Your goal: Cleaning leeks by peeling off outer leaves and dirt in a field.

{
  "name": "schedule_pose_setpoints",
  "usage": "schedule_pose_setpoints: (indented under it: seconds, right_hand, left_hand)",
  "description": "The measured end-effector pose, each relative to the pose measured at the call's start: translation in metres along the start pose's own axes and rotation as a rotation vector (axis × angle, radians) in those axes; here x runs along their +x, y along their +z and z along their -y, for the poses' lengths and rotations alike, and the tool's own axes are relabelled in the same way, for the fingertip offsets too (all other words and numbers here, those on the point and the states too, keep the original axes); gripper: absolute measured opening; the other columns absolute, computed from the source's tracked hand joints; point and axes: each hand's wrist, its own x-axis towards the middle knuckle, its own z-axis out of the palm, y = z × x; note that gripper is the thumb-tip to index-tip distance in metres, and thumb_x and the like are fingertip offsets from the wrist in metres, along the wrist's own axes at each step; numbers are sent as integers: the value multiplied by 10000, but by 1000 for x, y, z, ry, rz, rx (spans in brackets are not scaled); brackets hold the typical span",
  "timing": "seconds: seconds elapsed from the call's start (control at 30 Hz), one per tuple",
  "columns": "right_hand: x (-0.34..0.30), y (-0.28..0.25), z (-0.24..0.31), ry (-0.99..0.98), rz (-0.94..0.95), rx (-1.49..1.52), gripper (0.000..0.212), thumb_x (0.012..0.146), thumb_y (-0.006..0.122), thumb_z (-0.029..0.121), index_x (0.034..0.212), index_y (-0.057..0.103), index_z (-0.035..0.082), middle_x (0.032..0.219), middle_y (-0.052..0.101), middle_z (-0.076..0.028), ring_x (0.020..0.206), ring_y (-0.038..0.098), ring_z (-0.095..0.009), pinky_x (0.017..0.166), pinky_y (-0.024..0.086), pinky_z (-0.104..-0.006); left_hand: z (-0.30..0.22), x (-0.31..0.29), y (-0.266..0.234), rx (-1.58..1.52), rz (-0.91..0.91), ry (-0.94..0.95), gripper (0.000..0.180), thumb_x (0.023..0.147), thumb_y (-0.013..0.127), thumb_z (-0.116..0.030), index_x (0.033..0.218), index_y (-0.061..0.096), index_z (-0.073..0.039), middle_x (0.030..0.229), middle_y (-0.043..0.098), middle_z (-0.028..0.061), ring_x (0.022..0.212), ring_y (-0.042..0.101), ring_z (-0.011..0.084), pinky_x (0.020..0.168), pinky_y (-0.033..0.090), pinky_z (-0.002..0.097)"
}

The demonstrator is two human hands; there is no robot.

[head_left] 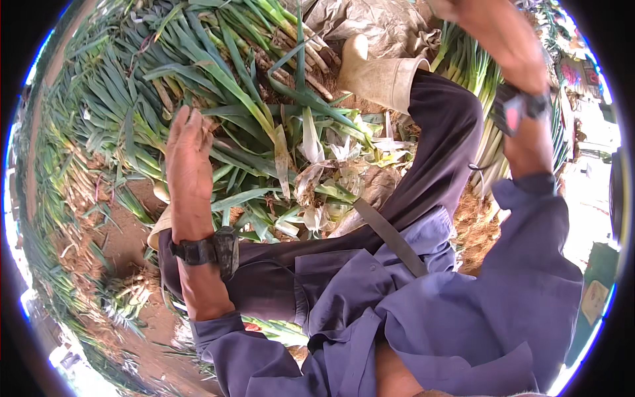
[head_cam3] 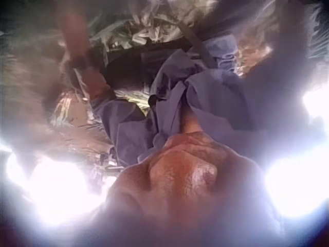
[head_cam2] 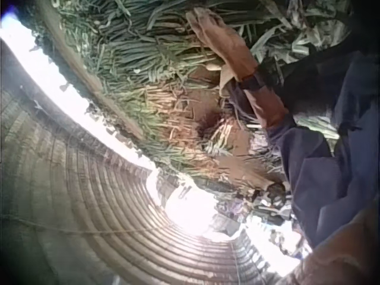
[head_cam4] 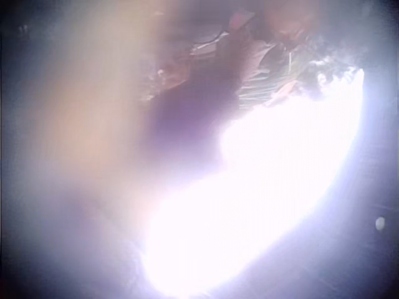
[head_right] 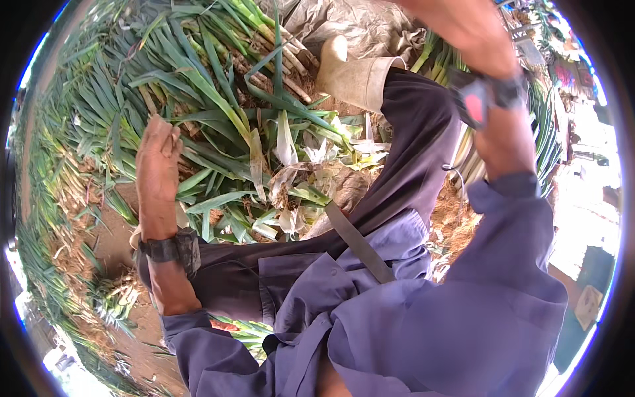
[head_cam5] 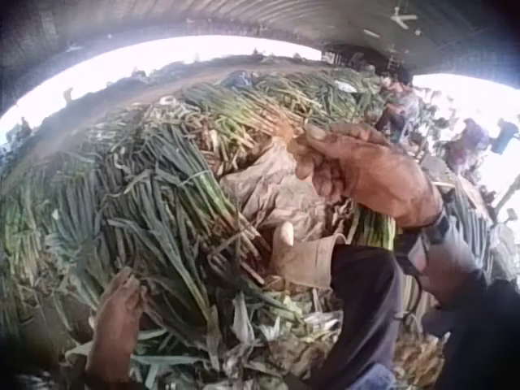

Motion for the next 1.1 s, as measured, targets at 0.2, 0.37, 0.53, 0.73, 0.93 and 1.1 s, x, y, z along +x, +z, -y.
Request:
schedule_pose_setpoints:
  seconds: [0.2,0.37,0.53,0.73,0.93,1.1]
  right_hand:
    - [133,112,-238,-197,361,-391,387,971,608,358,942,690,-19,793,697,-110,787,714,-213,679,582,-363]
    - [52,222,-380,513,73,-859,265,768,711,309,806,758,51,849,726,-199,804,719,-349,707,565,-446]
    - [-16,258,-419,685,-228,-569,249,791,664,224,901,718,7,853,712,-227,823,706,-401,736,552,-491]
    - [6,264,-349,490,-300,-373,228,761,628,223,798,660,1,770,661,-225,746,667,-428,661,543,-487]
    - [-1,284,-262,151,-313,-166,235,747,705,216,904,636,56,879,663,-194,792,658,-400,680,526,-475]
    - [-21,258,-229,51,-209,-351,350,897,715,209,1177,591,38,963,655,-179,793,670,-318,687,540,-410]
  left_hand:
    - [-34,-8,-11,-152,4,64,434,1016,588,-238,1371,538,6,1227,608,86,1166,571,199,1083,406,355]
    - [-27,-15,-23,-109,25,-14,435,1049,513,-218,1426,488,-4,1300,563,89,1197,535,195,1107,398,360]
    - [-6,11,-14,-12,47,-118,456,1050,521,-220,1450,462,-9,1313,547,93,1204,531,181,1132,395,363]
    - [20,52,-14,208,-149,-72,545,1006,618,-297,1443,469,-7,1331,554,123,1236,549,227,1104,403,361]
    - [28,81,-48,253,54,-253,480,1050,463,-409,1303,556,-12,1288,604,134,1168,568,269,1026,418,399]
    - [29,97,8,-339,69,-81,382,1048,530,-334,1254,557,-14,1155,643,165,1027,621,318,964,510,470]
